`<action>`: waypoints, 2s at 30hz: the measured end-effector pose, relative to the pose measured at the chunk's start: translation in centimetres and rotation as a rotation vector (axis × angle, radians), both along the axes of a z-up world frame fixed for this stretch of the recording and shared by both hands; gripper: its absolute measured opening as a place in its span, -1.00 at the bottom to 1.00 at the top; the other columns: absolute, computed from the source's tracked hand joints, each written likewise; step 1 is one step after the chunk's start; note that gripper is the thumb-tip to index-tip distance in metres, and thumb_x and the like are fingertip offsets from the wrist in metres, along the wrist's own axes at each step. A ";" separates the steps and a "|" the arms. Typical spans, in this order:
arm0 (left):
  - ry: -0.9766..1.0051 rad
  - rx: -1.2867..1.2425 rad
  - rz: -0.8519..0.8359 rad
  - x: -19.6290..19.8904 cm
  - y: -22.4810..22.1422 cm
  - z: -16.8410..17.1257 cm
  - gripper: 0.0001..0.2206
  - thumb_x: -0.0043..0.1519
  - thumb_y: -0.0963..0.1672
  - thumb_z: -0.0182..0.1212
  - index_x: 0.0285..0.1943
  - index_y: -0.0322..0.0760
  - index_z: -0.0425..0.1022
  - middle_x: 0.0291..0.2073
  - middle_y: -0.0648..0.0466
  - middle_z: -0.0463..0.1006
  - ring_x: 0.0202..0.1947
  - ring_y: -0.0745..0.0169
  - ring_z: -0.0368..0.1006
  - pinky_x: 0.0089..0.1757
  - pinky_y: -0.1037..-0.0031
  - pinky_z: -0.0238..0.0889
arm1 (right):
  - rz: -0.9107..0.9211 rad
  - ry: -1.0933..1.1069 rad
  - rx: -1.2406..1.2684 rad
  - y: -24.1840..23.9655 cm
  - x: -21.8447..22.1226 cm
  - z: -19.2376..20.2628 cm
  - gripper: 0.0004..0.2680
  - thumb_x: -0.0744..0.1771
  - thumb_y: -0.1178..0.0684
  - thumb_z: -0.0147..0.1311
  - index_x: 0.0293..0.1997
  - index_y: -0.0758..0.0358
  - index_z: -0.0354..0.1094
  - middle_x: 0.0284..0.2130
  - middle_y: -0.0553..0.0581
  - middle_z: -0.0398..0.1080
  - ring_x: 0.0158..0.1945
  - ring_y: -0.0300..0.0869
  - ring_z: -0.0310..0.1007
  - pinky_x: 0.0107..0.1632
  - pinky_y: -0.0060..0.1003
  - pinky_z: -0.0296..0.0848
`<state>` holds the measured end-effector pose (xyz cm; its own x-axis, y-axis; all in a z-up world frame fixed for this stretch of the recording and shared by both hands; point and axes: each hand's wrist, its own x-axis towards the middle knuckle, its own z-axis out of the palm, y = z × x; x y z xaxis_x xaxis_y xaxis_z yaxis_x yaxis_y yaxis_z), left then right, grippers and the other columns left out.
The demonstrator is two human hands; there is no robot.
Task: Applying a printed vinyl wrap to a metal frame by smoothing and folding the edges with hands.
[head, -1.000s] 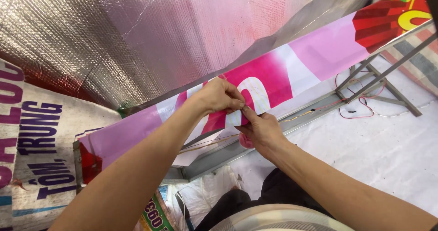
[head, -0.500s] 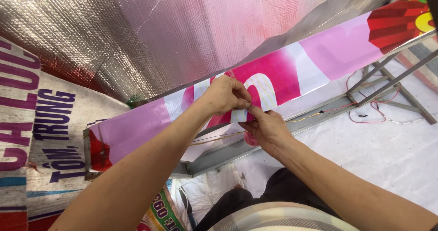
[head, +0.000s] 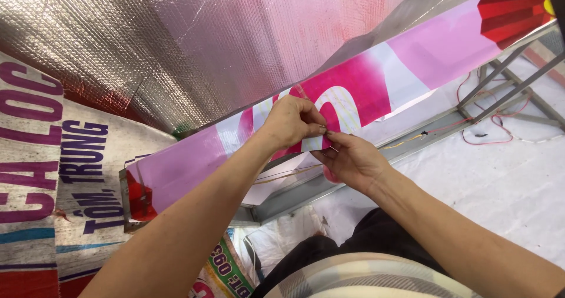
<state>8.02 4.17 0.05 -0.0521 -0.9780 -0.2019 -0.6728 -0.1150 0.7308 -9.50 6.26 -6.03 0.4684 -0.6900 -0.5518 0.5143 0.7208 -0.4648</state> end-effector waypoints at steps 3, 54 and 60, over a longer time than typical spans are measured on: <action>0.012 -0.002 0.009 0.0 -0.1 -0.1 -0.81 -0.03 -0.13 0.53 -0.26 0.09 0.73 -0.45 0.18 0.70 -0.27 0.25 0.66 -0.14 0.42 0.49 | 0.014 -0.003 -0.003 0.1 0.0 0.4 -0.96 0.34 0.16 0.15 -0.19 0.21 0.38 -0.40 -0.04 0.41 -0.08 -0.11 0.53 0.24 -0.06 0.45; 0.048 -0.432 0.175 -2.6 4.2 -2.6 -0.71 0.08 -0.23 0.42 -0.18 -0.18 0.34 -0.43 0.03 0.66 -0.24 -0.07 0.62 -0.20 0.23 0.48 | 0.780 1.076 -1.419 -5.3 -1.4 9.4 -0.87 0.30 0.21 0.22 -0.09 0.20 0.56 -0.31 0.16 0.63 -0.19 -0.07 0.66 -0.09 -0.20 0.66; 0.063 -0.355 0.249 -1.9 3.0 -3.6 -0.66 0.04 -0.18 0.48 -0.16 -0.14 0.34 -0.38 0.03 0.66 -0.18 -0.07 0.61 -0.17 0.20 0.47 | 0.812 1.127 -1.530 -5.2 -1.1 9.6 -0.88 0.32 0.21 0.20 -0.10 0.21 0.55 -0.27 0.17 0.63 -0.13 0.01 0.65 -0.06 -0.13 0.64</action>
